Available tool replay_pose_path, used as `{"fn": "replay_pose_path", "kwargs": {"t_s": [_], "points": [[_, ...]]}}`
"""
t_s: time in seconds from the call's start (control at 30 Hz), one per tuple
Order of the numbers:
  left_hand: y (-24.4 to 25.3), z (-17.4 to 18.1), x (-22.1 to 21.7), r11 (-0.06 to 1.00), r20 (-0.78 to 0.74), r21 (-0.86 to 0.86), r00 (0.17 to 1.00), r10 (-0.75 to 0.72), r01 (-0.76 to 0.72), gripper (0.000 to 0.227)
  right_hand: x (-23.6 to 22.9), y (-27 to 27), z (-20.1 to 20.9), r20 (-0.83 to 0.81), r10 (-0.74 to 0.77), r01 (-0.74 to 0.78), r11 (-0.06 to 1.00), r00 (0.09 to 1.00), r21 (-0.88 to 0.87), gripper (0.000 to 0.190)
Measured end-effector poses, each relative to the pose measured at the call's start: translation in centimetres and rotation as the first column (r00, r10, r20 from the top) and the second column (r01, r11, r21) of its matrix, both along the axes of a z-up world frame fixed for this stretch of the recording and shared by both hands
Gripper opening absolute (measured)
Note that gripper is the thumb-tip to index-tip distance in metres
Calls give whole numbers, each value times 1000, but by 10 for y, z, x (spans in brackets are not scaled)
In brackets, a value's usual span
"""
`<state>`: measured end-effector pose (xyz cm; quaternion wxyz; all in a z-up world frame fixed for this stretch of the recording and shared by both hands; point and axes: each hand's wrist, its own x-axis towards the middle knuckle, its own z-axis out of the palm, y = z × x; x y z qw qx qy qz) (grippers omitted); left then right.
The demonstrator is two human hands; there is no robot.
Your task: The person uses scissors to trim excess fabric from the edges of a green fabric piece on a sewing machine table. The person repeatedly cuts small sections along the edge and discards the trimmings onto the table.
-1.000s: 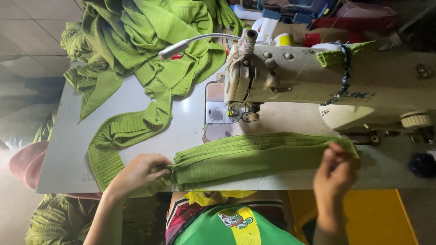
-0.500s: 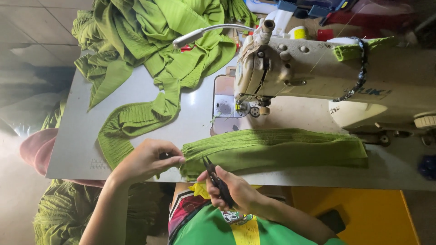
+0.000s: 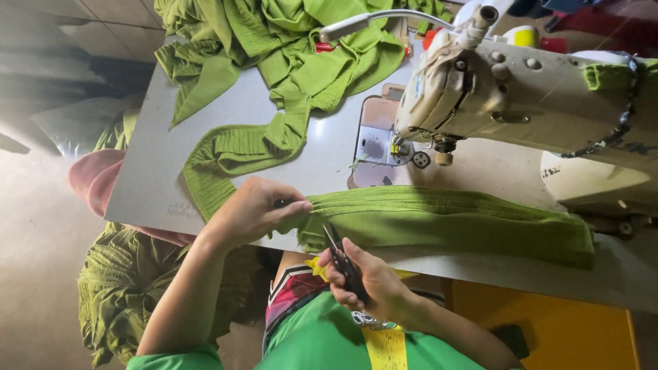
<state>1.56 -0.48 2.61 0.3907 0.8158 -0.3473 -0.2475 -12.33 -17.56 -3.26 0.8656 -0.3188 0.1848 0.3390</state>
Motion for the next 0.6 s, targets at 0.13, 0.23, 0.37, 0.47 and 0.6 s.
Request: {"fn": "replay_pose_path", "kwargs": {"t_s": [0.13, 0.23, 0.37, 0.47, 0.6], "points": [[0, 6, -4, 997, -88, -44, 994, 62, -66, 18, 3, 7, 0, -18, 13, -12, 998, 1000, 69, 43], [1, 3, -7, 992, -97, -94, 992, 76, -86, 16, 8, 14, 3, -33, 8, -5, 996, 999, 84, 42], [4, 7, -11, 989, -63, -131, 996, 61, -68, 19, 15, 20, 4, -84, -9, 15, 997, 996, 74, 43], [6, 4, -11, 983, -49, -169, 997, 67, -74, 14, 14, 22, 1, -83, 20, -12, 995, 996, 102, 44], [7, 0, -13, 979, 3, -195, 998, 63, -61, 10, 13, 25, 2, -80, 30, -21, 994, 996, 106, 43]]}}
